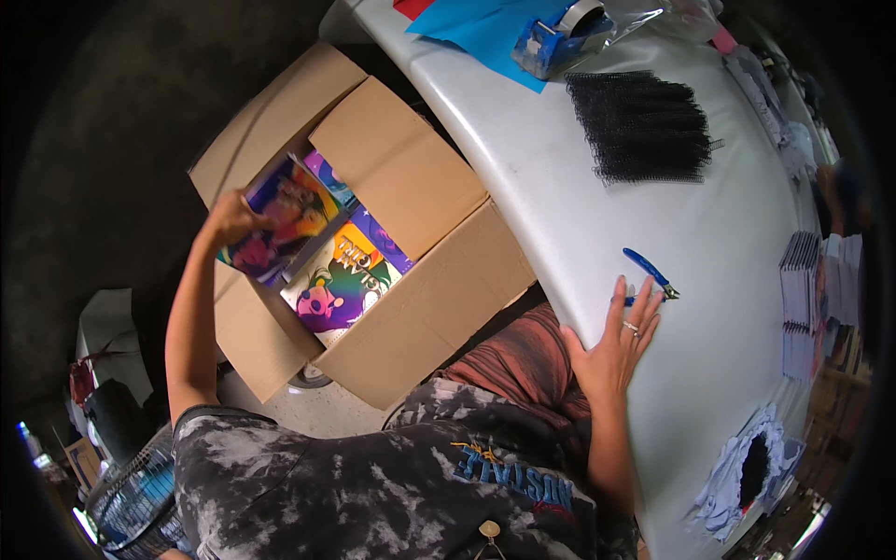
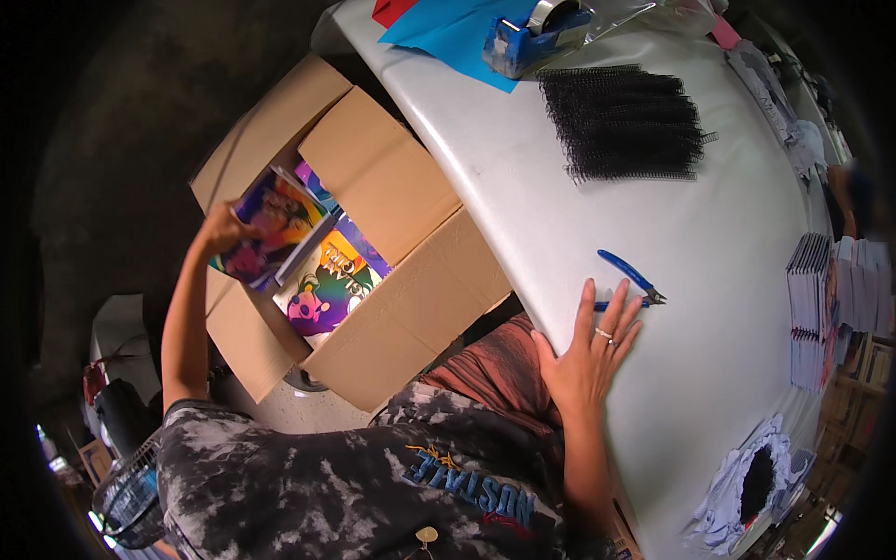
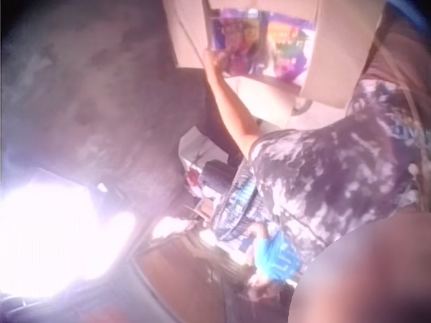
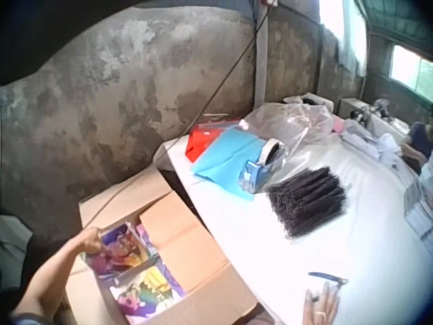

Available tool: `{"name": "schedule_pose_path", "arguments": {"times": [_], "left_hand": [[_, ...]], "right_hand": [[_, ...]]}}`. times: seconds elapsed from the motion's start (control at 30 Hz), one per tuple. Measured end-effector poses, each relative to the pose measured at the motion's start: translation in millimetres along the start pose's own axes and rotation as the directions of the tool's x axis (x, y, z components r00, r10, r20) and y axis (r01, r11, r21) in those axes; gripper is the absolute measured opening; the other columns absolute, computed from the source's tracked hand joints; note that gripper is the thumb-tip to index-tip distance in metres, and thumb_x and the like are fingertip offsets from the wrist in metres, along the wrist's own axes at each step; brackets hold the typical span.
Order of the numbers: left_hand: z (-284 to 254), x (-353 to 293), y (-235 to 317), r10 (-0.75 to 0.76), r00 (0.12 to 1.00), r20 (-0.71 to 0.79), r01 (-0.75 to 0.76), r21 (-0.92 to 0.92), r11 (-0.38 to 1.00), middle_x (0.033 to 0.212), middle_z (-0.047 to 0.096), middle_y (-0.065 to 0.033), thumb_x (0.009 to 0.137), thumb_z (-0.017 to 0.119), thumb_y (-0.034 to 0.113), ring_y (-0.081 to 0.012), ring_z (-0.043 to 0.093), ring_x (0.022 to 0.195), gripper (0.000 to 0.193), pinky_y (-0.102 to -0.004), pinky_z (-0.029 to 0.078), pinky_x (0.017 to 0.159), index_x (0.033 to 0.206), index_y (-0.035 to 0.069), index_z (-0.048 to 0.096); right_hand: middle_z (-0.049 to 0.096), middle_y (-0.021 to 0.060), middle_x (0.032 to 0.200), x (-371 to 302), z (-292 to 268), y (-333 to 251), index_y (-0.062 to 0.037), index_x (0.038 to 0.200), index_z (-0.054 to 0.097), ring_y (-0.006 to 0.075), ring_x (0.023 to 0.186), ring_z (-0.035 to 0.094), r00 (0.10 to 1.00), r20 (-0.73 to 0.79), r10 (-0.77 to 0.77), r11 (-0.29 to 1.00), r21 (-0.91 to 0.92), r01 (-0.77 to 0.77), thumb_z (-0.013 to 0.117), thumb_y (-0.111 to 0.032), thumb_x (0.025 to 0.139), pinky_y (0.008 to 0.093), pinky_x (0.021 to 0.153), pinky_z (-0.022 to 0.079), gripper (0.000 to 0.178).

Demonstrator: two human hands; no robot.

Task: The person assembles spiral-bound notebooks by inserting metal coils into pre-punched holes using pliers. They handle stacks of notebook covers and pages, align them, and secure the binding. Finished notebooks are stacked on the table.

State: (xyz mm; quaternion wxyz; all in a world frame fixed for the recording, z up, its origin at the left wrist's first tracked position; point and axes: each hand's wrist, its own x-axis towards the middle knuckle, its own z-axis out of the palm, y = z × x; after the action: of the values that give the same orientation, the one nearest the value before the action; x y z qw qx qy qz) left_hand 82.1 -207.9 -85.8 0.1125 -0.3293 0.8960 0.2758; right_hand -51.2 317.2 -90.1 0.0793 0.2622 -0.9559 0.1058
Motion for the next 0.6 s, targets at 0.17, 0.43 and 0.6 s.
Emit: {"name": "schedule_pose_path", "arguments": {"times": [0.17,0.43,0.6], "left_hand": [[-75.9,-41.9,9.1,0.116,0.99,-0.079,-0.14,-0.475,0.869,0.088,0.065,-0.0076,0.062,0.076,0.026,-0.0157,0.062,0.079,0.048,-0.0304,0.051,0.077,0.099,-0.003,0.061],[48.3,-35.0,64.6,0.12,0.991,0.063,0.012,-0.924,0.381,0.112,0.057,-0.0135,0.062,0.074,0.035,-0.0221,0.057,0.099,0.076,-0.0341,0.048,0.088,0.122,-0.002,0.047],[108.5,-65.7,174.3,0.313,0.844,0.436,0.31,-0.872,0.379,0.105,0.062,-0.0106,0.072,0.072,0.026,-0.0199,0.061,0.095,0.06,-0.0343,0.048,0.089,0.12,-0.001,0.048]], "right_hand": [[0.026,0.0255,0.141,-6.3,8.8,-19.0,-0.0024,0.136,0.032,0.0404,0.133,0.022,0.96,-0.251,-0.123,0.753,0.607,0.255,0.072,-0.029,0.073,0.0496,0.106,0.021,0.079],[0.025,0.0165,0.143,44.5,13.8,-107.3,0.0023,0.142,0.005,0.0267,0.134,0.023,0.873,0.317,-0.371,-0.406,0.79,-0.459,0.064,-0.056,0.075,0.0373,0.109,0.016,0.107],[0.036,0.0118,0.132,27.2,-6.8,-89.7,-0.0004,0.136,0.017,0.02,0.121,0.036,0.904,0.402,-0.147,-0.439,0.792,-0.424,0.074,-0.054,0.066,0.0355,0.103,0.028,0.105]]}}
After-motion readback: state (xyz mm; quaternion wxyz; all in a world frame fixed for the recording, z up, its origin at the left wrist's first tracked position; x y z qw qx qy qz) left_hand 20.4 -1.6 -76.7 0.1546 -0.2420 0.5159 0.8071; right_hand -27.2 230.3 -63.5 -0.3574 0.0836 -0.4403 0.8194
